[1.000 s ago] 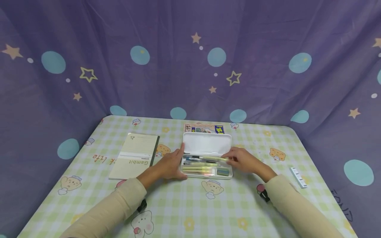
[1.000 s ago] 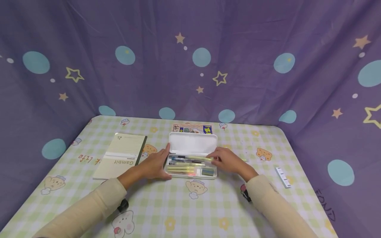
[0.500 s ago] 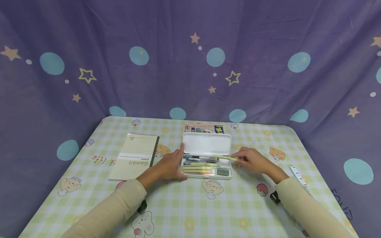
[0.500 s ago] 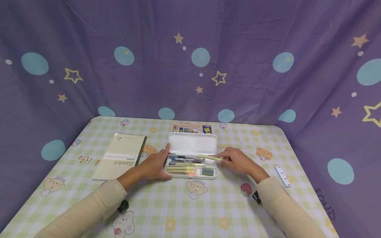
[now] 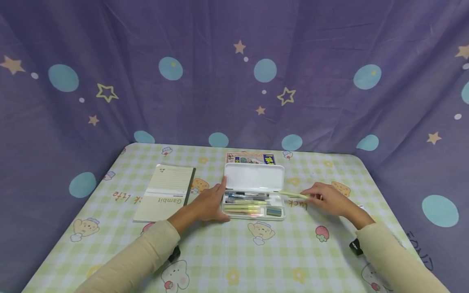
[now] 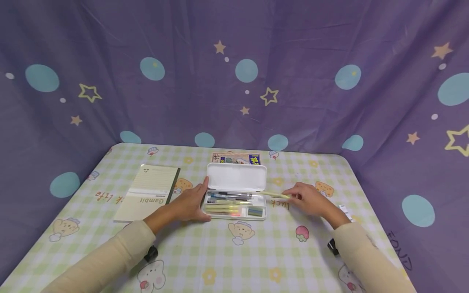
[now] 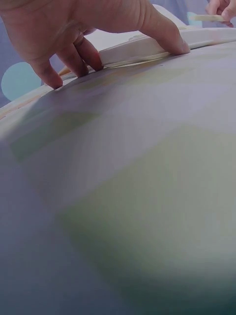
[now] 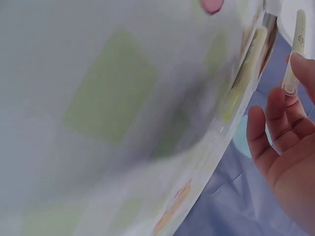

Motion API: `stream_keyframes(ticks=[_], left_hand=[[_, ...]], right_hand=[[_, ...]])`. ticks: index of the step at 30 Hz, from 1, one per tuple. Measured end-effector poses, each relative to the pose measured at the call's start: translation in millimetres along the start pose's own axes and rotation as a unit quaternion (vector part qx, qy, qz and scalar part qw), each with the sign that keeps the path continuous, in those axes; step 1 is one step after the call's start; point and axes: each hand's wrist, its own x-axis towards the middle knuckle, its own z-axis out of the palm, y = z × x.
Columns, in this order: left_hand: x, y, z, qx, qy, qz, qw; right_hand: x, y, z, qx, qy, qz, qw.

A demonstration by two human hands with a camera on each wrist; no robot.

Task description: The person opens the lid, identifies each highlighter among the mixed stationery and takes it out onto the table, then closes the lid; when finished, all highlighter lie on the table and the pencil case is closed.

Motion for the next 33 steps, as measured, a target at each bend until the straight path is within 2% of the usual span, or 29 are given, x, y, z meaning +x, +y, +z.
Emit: stream_keyframes(ticks=[6, 14, 27, 33], left_hand=[[0.9, 0.4, 0.1, 0.002, 0.003, 0.001, 1.0], [1.0, 0.9, -0.2, -0.004, 0.004, 0.001, 1.0], [1.5, -0.9, 0.2, -0.005, 0.003, 0.001, 1.0], [1.3, -2.0, 1.6, 0.0, -0.002, 0.001, 1.0]], right_hand=[[-9, 9, -2, -0.01, 0.005, 0.009, 1.0], [-17, 16, -6, -0.023, -0.011, 0.033, 0.999], [-16, 20, -5, -0.028, -0.016, 0.068, 0.997], [-15, 20, -5, -0.036, -0.012, 0.062, 0.997]])
